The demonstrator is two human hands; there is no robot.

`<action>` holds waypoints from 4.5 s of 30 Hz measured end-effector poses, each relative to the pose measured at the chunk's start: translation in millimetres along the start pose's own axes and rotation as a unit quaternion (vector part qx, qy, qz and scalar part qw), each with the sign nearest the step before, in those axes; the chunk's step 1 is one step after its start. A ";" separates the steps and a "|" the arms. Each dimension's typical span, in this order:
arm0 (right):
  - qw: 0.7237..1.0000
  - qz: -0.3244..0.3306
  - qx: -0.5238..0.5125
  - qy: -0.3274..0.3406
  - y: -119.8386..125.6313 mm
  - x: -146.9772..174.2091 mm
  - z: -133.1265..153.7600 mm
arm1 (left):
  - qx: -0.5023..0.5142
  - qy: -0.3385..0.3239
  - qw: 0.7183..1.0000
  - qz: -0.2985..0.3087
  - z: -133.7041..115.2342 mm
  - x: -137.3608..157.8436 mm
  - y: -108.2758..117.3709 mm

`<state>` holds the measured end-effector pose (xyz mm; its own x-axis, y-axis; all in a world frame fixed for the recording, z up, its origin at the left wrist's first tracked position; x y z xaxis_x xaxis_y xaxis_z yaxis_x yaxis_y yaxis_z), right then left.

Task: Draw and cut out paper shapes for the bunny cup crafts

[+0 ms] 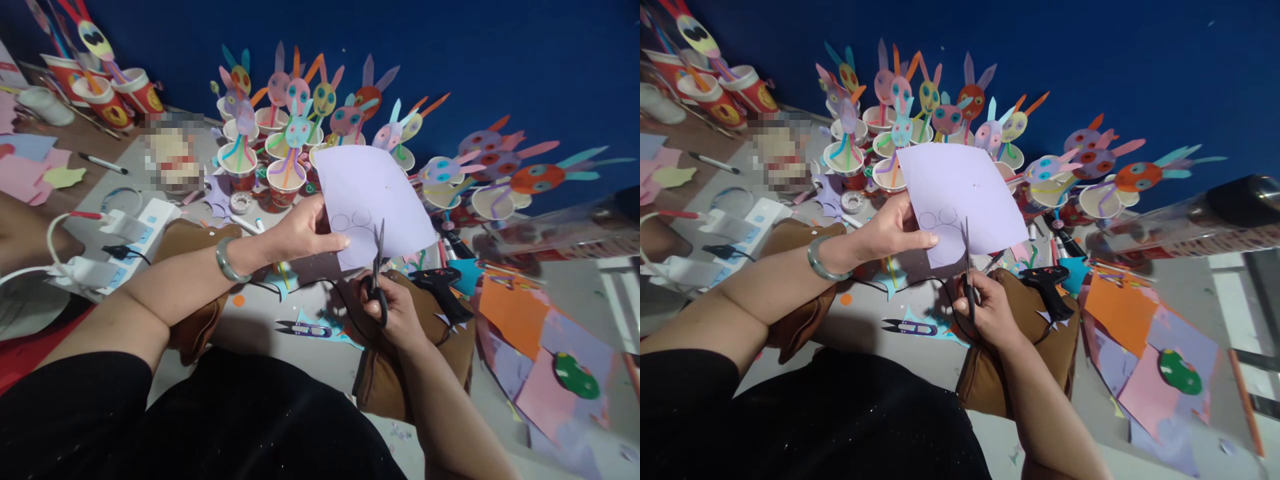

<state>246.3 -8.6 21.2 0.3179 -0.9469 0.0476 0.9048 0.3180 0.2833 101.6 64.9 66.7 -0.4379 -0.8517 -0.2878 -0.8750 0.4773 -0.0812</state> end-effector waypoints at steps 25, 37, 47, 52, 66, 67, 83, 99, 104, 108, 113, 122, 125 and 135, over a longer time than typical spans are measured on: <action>1.000 0.017 -0.006 -0.012 1.2 -0.6 -4.6 | 0.009 -0.007 0.999 0.035 -0.1 -0.2 -1.9; 0.999 0.037 -0.010 -0.020 -2.7 -0.3 -10.6 | 0.002 -0.034 0.999 0.037 -3.4 -1.1 -3.5; 0.998 0.049 0.007 -0.048 -2.8 0.3 -16.5 | 0.005 -0.044 0.997 0.058 -3.9 -1.1 -8.1; 0.998 0.048 0.002 -0.051 -2.1 0.5 -15.7 | 0.007 -0.033 0.998 0.052 -3.4 -0.5 -6.9; 0.997 0.047 0.011 -0.065 -2.1 0.1 -22.3 | 0.002 -0.017 1.000 0.023 7.0 0.8 2.0; 0.997 0.048 0.013 -0.066 -2.1 0.2 -22.6 | 0.002 -0.017 1.000 0.022 7.0 0.8 2.5; 0.995 0.065 0.006 -0.076 -4.8 0.8 -16.4 | 0.010 -0.027 0.999 0.040 0.6 0.9 -2.0; 0.995 0.049 -0.004 -0.091 -0.6 2.9 -24.2 | 0.016 0.016 0.998 0.058 2.4 2.4 -2.8; 0.994 0.047 0.001 -0.097 1.1 3.8 -27.8 | 0.020 0.016 0.999 0.044 5.6 2.2 1.2; 0.993 0.065 -0.003 -0.096 -1.9 4.1 -25.7 | 0.030 0.007 0.998 0.048 3.7 1.4 -1.5; 0.994 0.066 -0.001 -0.091 -2.5 2.8 -19.5 | 0.029 0.002 0.998 0.056 -0.1 1.1 -5.4; 0.994 0.047 0.001 -0.097 -0.2 2.2 -20.3 | 0.033 0.029 0.998 0.034 6.3 2.0 -1.0; 0.996 0.033 -0.007 -0.079 -0.7 1.1 -16.7 | 0.065 0.031 0.997 0.015 9.5 2.7 -6.0; 0.999 -0.041 -0.008 -0.030 4.4 -0.7 -8.6 | 0.112 0.049 0.992 -0.017 24.3 17.5 -36.2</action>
<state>252.5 -6.1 14.1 0.2260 -0.9707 0.0816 0.9316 0.2398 0.2731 130.6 38.0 41.5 -0.4373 -0.8795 -0.1877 -0.8265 0.4753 -0.3016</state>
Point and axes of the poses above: each hand's wrist, its own x-axis away from the middle knuckle, its own y-axis out of the back of the hand, z = x × y, the point moved 10 cm from there along -x, towards the middle knuckle, and after that the axes turned 5 degrees about -y, right-handed, at the moved point
